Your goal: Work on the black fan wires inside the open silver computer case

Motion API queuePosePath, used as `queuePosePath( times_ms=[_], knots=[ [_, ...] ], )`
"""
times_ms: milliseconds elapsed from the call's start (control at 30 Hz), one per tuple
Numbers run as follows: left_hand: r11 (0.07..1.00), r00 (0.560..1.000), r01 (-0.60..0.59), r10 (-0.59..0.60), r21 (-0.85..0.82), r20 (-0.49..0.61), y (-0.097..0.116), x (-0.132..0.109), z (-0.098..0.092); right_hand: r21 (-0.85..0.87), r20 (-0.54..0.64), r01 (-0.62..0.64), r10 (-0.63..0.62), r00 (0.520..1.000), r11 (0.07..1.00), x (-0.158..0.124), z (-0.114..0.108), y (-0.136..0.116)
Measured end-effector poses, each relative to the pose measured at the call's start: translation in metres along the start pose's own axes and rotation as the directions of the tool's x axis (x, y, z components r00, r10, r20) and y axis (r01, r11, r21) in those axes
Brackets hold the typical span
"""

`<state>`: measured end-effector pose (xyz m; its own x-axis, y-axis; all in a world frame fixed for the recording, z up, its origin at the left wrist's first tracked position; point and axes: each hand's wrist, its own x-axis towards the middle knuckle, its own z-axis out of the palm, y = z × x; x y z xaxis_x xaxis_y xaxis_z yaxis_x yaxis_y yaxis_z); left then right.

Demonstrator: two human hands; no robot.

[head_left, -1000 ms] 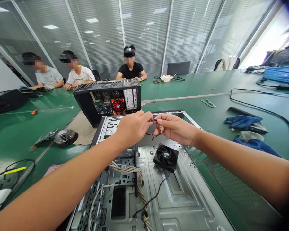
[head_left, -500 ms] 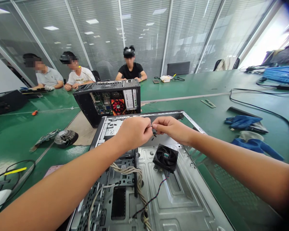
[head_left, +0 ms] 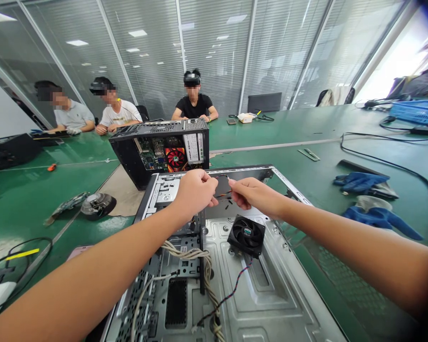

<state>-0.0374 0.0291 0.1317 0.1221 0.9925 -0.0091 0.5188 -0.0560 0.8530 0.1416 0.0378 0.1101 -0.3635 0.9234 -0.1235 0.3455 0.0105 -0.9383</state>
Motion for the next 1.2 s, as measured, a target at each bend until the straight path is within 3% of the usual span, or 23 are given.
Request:
queuePosePath(
  times_ms=[67,167,267,333,467,567,733,800,933,1067,1133,1200],
  knots=[
    [1.000,0.998,-0.005,0.006,-0.019,0.058,0.001,-0.003,0.003,0.202,0.044,-0.011,0.002,0.999,0.979,-0.002,0.001,-0.002],
    [0.999,0.984,-0.035,0.036,-0.010,0.172,0.005,-0.009,0.010,0.231,0.050,-0.075,0.065,0.997,0.970,-0.002,0.001,-0.001],
    [0.997,0.994,-0.046,0.039,0.065,0.097,0.007,-0.010,0.013,0.119,-0.027,-0.105,0.109,0.994,0.987,-0.001,-0.001,0.001],
    [0.995,1.000,-0.028,0.028,0.098,0.002,0.006,-0.007,0.011,0.147,-0.056,-0.061,0.070,0.996,0.987,-0.002,-0.003,0.000],
    [0.999,0.994,-0.003,0.007,0.037,-0.107,0.003,-0.001,0.004,0.315,0.108,-0.033,-0.001,0.994,0.948,-0.006,-0.005,-0.006],
    [0.999,0.995,-0.055,0.055,0.001,-0.083,0.005,-0.004,0.006,0.321,0.192,-0.080,0.018,0.981,0.944,-0.006,-0.005,-0.008],
    [0.981,0.982,-0.187,0.185,0.056,0.030,0.010,-0.017,0.014,0.432,0.121,-0.073,0.022,0.992,0.899,-0.002,-0.005,-0.003],
    [0.939,0.948,-0.316,0.307,0.139,0.082,0.010,-0.021,0.017,0.434,0.104,-0.032,-0.015,0.994,0.900,-0.002,-0.005,-0.002],
    [0.741,0.826,-0.561,0.526,0.369,0.201,0.008,-0.024,0.020,0.400,0.077,0.070,-0.110,0.991,0.914,-0.001,-0.005,-0.001],
    [0.635,0.755,-0.572,0.655,0.520,0.031,0.003,-0.017,0.017,0.435,0.000,0.136,-0.151,0.988,0.890,-0.001,-0.007,-0.001],
    [0.605,0.692,-0.584,0.719,0.541,-0.058,0.001,-0.011,0.013,0.436,0.045,0.101,-0.134,0.990,0.894,-0.003,-0.007,-0.002],
    [0.573,0.650,-0.633,0.759,0.520,-0.045,-0.002,-0.004,0.008,0.417,0.142,0.032,-0.099,0.985,0.908,-0.005,-0.006,-0.002]
  ],
)
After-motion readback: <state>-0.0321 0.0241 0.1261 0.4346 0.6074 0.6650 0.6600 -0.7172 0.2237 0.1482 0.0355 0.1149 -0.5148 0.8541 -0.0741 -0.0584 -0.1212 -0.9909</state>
